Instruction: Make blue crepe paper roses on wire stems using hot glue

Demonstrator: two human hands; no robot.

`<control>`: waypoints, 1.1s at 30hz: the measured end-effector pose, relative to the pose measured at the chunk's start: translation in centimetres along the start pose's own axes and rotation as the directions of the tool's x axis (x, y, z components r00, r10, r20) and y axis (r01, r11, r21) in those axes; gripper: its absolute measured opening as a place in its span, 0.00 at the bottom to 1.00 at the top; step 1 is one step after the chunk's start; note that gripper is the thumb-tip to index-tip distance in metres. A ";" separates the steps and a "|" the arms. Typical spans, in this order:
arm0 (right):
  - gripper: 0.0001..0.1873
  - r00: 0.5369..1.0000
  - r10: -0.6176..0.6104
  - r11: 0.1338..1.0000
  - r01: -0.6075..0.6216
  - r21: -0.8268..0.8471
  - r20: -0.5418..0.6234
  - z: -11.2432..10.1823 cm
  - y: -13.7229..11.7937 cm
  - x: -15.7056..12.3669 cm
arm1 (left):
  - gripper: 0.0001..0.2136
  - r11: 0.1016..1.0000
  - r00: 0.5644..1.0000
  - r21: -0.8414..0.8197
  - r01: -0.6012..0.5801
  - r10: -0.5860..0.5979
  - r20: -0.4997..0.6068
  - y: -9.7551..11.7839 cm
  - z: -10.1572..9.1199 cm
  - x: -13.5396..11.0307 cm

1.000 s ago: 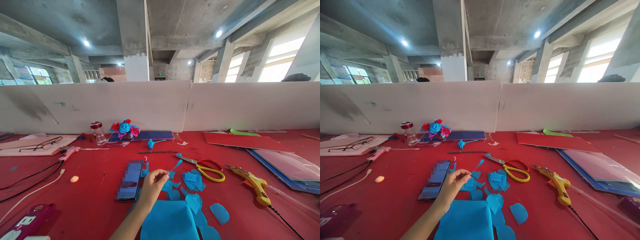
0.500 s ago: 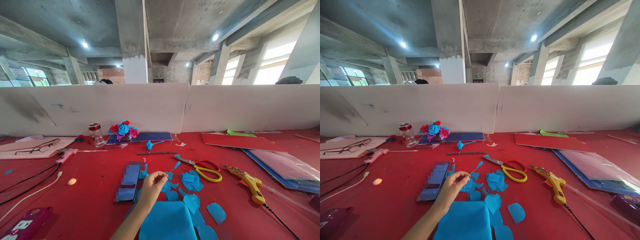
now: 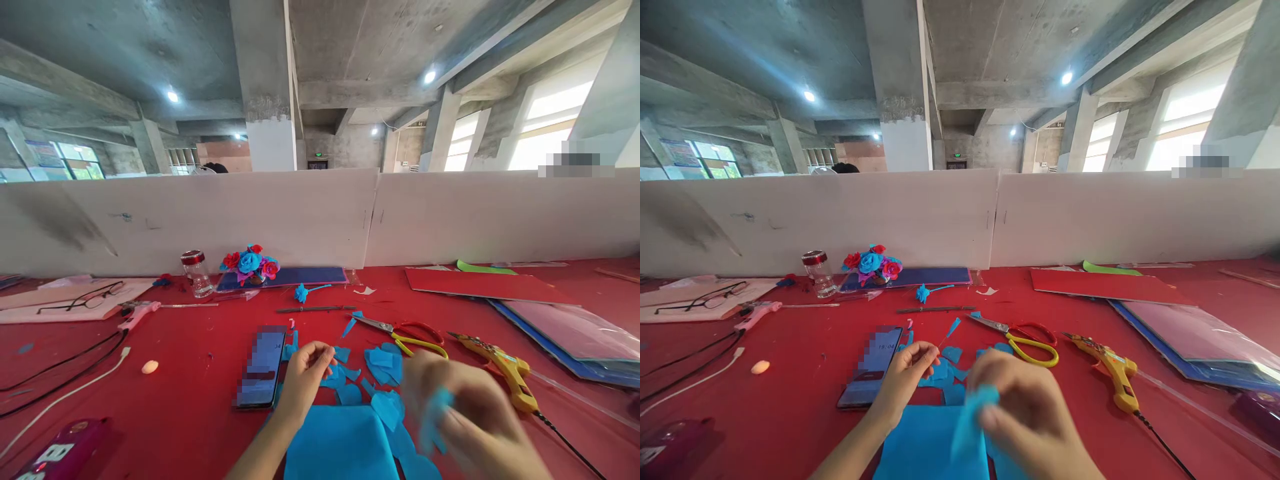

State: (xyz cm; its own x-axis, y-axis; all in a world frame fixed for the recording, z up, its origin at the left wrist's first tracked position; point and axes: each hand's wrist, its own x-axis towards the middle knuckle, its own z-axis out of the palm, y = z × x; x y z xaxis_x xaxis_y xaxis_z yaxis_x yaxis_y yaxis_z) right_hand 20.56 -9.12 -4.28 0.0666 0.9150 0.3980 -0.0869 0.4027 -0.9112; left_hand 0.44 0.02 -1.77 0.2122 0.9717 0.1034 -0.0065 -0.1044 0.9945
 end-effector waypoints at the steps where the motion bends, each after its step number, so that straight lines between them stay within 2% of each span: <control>1: 0.08 0.997 0.050 0.999 -0.050 0.010 -0.061 1.4 -1.0 1.9 | 0.12 1.000 1.000 -0.002 -0.002 0.002 -0.003 0.0 0.1 0.0; 2: 0.08 0.978 0.134 0.991 -0.131 0.025 -0.160 2.8 -1.6 3.6 | 0.12 1.000 1.000 -0.004 -0.003 0.003 -0.008 -0.1 0.1 0.0; 3: 0.12 0.969 0.165 0.986 -0.159 0.044 -0.187 4.0 -1.9 4.9 | 0.12 1.000 1.000 -0.006 -0.004 0.004 -0.009 -0.2 0.1 0.1; 6: 0.18 0.956 0.155 0.988 -0.147 0.050 -0.249 5.7 -0.3 6.7 | 0.12 1.000 1.000 -0.023 0.001 -0.001 -0.001 -0.5 0.2 0.3; 8: 0.19 0.950 0.176 0.984 -0.175 0.028 -0.257 5.5 1.5 6.8 | 0.12 0.999 0.999 -0.017 0.034 -0.034 0.008 -0.6 0.2 0.4; 12: 0.18 0.952 0.263 0.963 -0.268 -0.010 -0.156 4.2 3.3 6.3 | 0.10 0.996 0.997 0.062 0.066 -0.068 0.037 -0.4 0.3 0.3; 19: 0.17 0.907 0.398 0.917 -0.392 0.069 -0.134 4.2 3.0 6.1 | 0.13 0.991 0.994 0.136 -0.015 0.001 0.108 -0.1 0.6 0.0; 23: 0.16 0.906 0.397 0.916 -0.383 0.117 -0.146 4.1 3.4 6.1 | 0.13 0.986 0.988 0.163 0.025 -0.049 0.144 0.0 0.5 -0.2; 29: 0.14 0.912 0.406 0.910 -0.398 0.119 -0.060 3.8 3.6 6.2 | 0.11 0.974 0.984 0.210 0.084 -0.115 0.139 0.4 0.5 -0.4; 33: 0.14 0.895 0.440 0.891 -0.427 0.154 -0.067 4.0 3.2 6.1 | 0.11 0.973 0.986 0.222 0.061 -0.093 0.141 0.2 0.6 -0.3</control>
State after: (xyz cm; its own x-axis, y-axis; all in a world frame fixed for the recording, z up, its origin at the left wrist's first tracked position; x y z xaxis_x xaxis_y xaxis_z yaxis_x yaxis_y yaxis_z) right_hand 16.68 -2.19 -4.34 0.0876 0.9948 -0.0519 -0.2590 -0.0275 -0.9655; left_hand 0.93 -0.42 -1.62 0.3474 0.9377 0.0067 0.2232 -0.0897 0.9706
